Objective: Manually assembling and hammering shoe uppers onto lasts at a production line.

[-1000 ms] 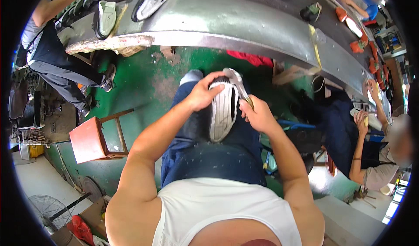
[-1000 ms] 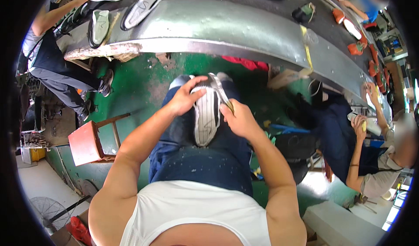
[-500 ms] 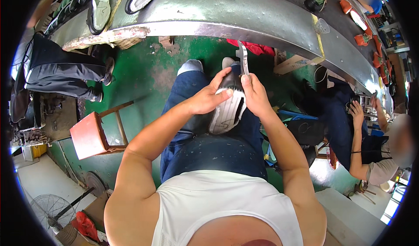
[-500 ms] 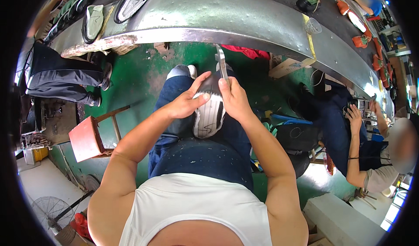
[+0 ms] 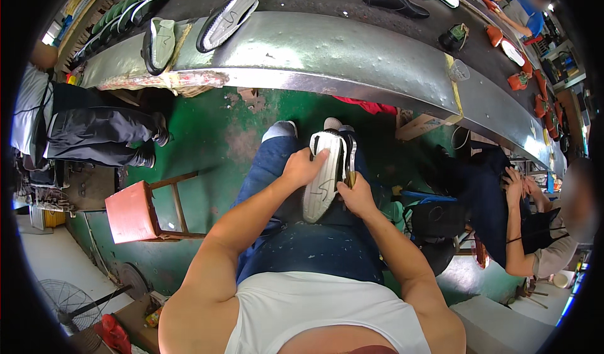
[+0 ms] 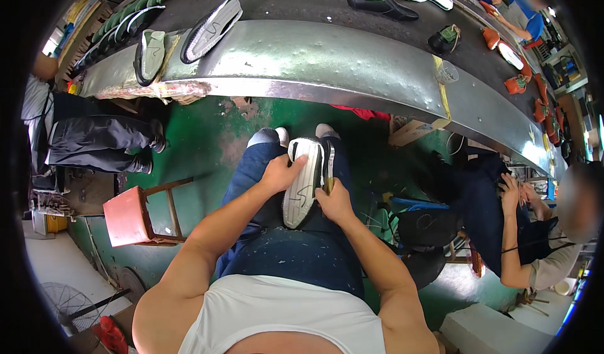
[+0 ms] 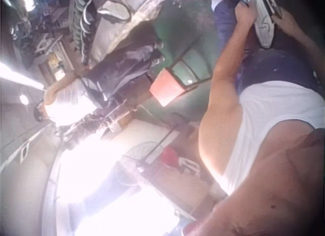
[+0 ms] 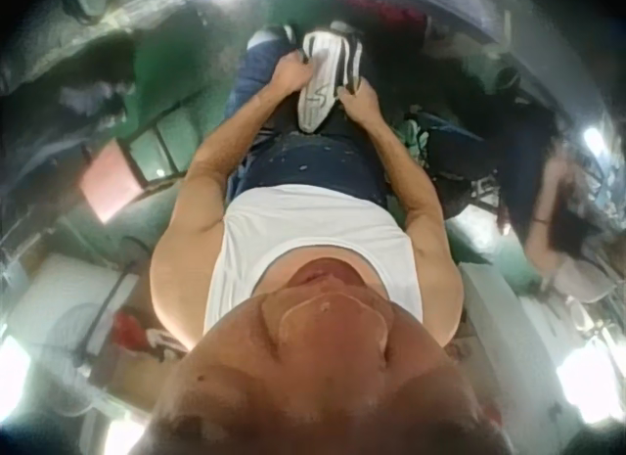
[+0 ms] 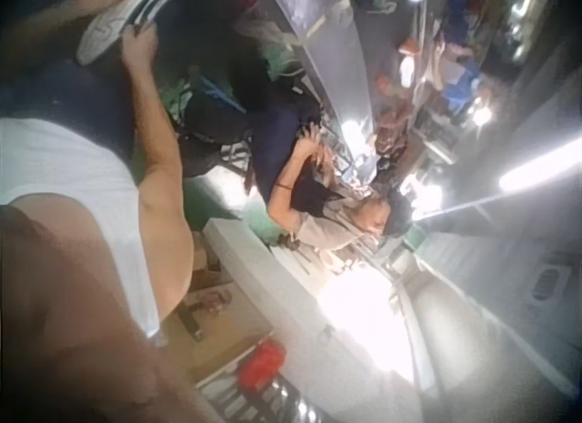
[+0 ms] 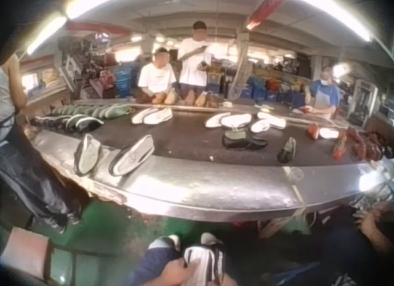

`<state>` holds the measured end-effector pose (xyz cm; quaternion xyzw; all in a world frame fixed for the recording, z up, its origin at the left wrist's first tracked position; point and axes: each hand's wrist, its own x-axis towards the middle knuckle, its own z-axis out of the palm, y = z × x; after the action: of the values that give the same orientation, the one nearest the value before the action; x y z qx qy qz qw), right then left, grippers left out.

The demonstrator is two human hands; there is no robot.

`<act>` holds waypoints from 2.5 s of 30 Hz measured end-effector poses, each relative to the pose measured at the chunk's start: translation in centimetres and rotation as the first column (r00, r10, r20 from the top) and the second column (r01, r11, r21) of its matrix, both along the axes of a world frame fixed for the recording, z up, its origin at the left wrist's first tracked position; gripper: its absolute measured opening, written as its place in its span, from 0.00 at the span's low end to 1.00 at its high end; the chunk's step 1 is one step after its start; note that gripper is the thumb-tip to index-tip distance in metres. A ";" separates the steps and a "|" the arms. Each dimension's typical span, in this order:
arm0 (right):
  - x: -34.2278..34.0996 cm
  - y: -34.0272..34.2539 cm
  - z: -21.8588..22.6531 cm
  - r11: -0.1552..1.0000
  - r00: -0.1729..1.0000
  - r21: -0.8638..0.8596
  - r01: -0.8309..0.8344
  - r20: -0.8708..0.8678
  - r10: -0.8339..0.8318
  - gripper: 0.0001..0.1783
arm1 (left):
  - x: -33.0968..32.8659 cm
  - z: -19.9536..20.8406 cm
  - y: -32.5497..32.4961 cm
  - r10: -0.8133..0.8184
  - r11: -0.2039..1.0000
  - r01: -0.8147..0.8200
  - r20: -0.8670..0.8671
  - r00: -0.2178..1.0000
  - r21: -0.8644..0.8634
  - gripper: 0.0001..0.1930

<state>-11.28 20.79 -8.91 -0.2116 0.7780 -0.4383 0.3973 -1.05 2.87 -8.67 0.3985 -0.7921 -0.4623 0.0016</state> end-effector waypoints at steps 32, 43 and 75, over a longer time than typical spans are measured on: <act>-3.1 6.7 9.5 0.813 0.826 0.306 -0.496 -0.123 0.550 0.28 | 6.9 -1.0 4.9 -0.127 0.900 0.220 -0.256 0.958 0.377 0.50; -2.3 3.3 11.0 0.412 0.251 0.671 -0.617 -0.328 0.911 0.16 | 4.8 -0.2 5.9 0.367 0.464 0.187 -0.380 0.849 0.866 0.40; -6.3 5.1 8.4 0.899 0.847 0.210 -0.384 -0.307 0.434 0.13 | 1.7 1.3 2.4 -0.563 0.813 0.562 0.044 0.826 -0.154 0.28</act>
<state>-17.57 25.85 -0.55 -0.4180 0.8013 -0.2431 0.3523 0.64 5.29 -7.35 0.1444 -0.9089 -0.3778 -0.1016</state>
